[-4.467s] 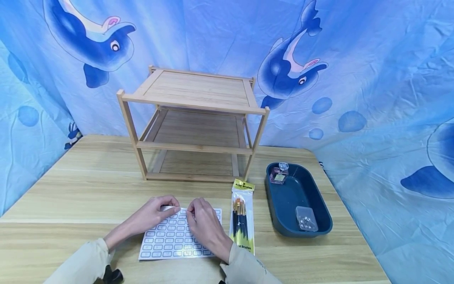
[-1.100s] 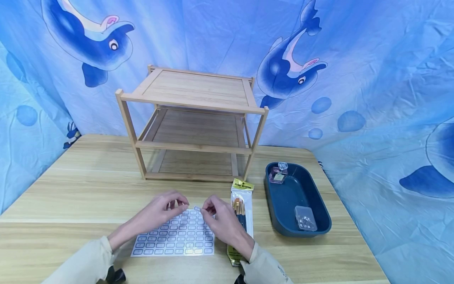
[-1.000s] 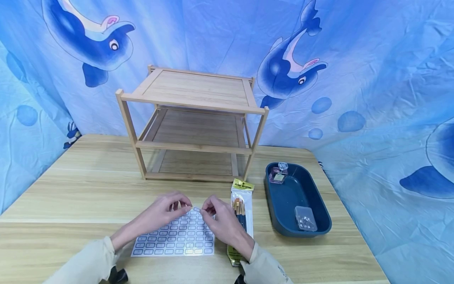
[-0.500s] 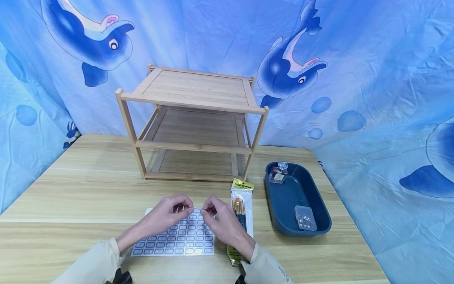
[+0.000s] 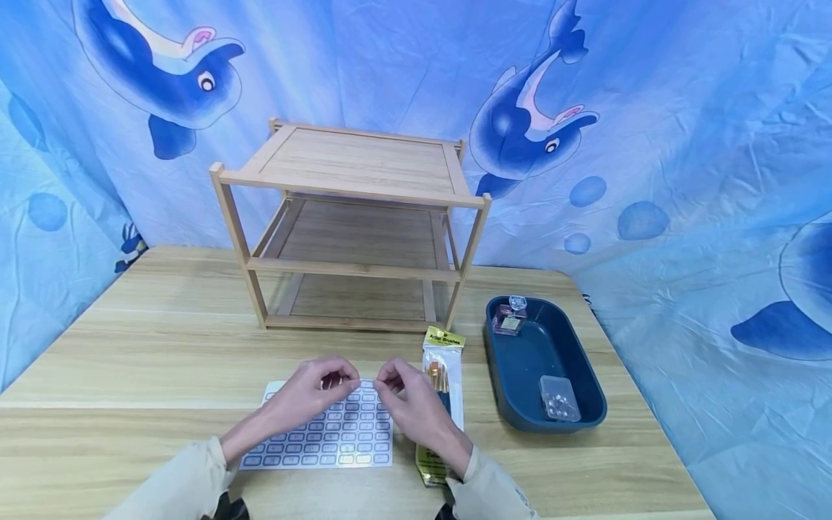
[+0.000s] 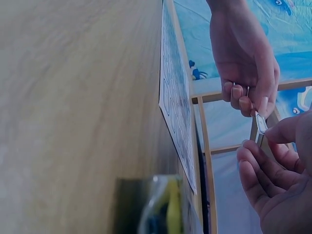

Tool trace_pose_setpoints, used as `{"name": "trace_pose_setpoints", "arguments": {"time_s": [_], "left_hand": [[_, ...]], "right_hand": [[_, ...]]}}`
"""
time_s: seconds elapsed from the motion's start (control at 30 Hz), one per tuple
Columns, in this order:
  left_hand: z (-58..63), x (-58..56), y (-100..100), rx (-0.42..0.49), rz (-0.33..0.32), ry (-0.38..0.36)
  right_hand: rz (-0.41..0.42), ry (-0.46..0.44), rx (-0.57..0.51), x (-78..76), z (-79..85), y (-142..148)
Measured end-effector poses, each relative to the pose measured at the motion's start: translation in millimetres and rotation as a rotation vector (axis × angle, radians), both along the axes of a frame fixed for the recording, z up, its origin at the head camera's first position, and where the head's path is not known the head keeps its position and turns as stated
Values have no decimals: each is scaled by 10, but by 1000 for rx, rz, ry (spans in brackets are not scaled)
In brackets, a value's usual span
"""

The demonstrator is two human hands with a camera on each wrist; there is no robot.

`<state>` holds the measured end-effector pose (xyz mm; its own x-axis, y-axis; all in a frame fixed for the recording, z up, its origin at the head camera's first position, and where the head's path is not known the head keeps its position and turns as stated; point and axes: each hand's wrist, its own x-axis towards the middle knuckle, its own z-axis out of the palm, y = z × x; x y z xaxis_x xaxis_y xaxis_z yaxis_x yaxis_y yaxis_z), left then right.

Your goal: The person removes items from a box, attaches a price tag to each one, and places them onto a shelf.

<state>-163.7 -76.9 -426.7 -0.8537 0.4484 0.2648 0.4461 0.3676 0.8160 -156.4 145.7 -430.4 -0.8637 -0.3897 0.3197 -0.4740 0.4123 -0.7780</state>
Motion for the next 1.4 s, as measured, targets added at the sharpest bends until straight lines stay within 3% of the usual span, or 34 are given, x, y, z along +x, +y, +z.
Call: {"name": "trace_pose_setpoints", "arguments": {"time_s": [0.47,1.07,1.4], "left_hand": [[-24,-48,144,10,-19,-8],[-74,-143,442,7,-46,-39],[-90,-171,578,21,-58,-35]], "right_hand": [[-54,-53,-31,27,22,123],[-173,-97,11,28,-35,349],[-199,-72,-8,32,-62,450]]}}
